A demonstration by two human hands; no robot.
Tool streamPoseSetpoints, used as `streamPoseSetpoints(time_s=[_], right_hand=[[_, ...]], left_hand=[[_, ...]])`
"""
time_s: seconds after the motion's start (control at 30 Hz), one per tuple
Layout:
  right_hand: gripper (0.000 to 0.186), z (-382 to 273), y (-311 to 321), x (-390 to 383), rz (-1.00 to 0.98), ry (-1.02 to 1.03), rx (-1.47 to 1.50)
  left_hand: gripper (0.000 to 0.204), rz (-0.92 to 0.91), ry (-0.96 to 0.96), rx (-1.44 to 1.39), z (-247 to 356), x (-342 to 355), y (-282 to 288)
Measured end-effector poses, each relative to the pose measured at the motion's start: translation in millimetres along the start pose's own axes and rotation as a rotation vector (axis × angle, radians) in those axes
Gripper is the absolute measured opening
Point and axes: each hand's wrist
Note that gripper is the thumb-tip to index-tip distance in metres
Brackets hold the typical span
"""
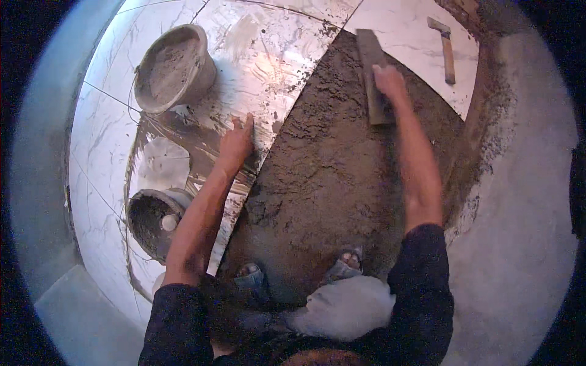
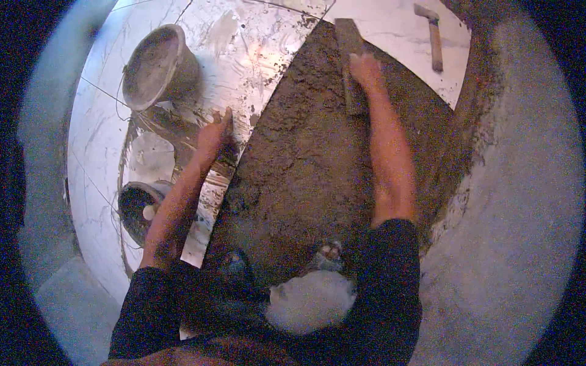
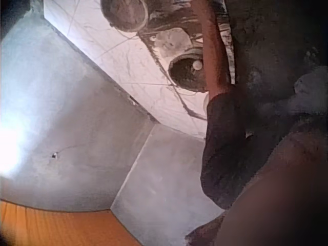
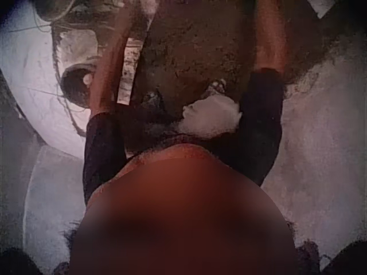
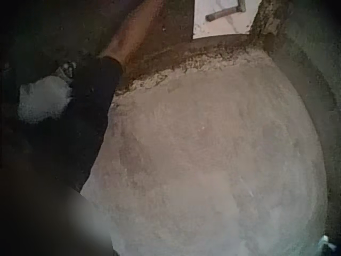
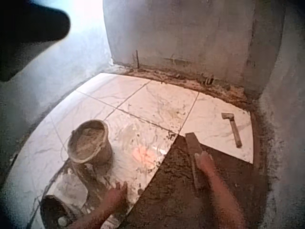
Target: The person levels a layer of cement between floor tiles using a wooden float by hand.
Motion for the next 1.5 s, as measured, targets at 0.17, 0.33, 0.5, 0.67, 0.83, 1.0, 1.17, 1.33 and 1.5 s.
streamPoseSetpoints(time_s=[0.17, 0.33, 0.5, 0.67, 0.83, 1.0, 1.17, 1.33, 1.5], right_hand=[[0.038, -50.2, 1.0, -59.2, 0.001, -0.878, 1.409], [0.039, -100.3, -1.5, -37.1, 0.053, -0.805, 1.534], [0.04, -119.3, -5.5, 1.9, -0.063, -0.703, 1.286], [0.044, -107.4, 9.9, -13.9, -0.227, -0.319, 0.726], [0.046, -92.2, 40.2, -49.1, -0.285, -0.188, 0.221], [0.051, -44.9, 26.4, -20.5, -0.247, -0.204, 0.246], [0.054, -82.3, 52.8, -4.5, -0.364, -0.057, 0.216], [0.058, -64.2, 25.3, -11.5, -0.266, -0.164, 0.313], [0.06, -57.1, 15.0, -6.1, -0.313, -0.224, 0.321]], left_hand=[[0.059, 0.022, 0.027, 0.017, -4.2, -11.7, 0.2], [0.058, 0.041, 0.004, 0.016, -6.6, -11.0, -3.8], [0.057, 0.101, -0.044, 0.026, -0.5, -4.7, -10.3], [0.056, 0.117, -0.028, 0.022, -11.8, -6.0, -19.2], [0.055, 0.109, -0.001, 0.062, -11.3, -7.5, -12.7], [0.057, 0.086, -0.028, 0.026, -5.6, -0.7, -15.1], [0.064, 0.029, 0.005, 0.011, -11.0, -6.1, -9.7], [0.064, 0.071, -0.015, 0.003, -8.3, -6.9, -11.8], [0.061, 0.037, 0.009, 0.017, -5.8, -7.2, -8.3]])
Point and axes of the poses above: each hand's wrist, its own x-axis towards the middle knuckle, its own y-axis out of the back of the hand, z = x × y, and after that the axes turned 7 degrees about y, right-handed
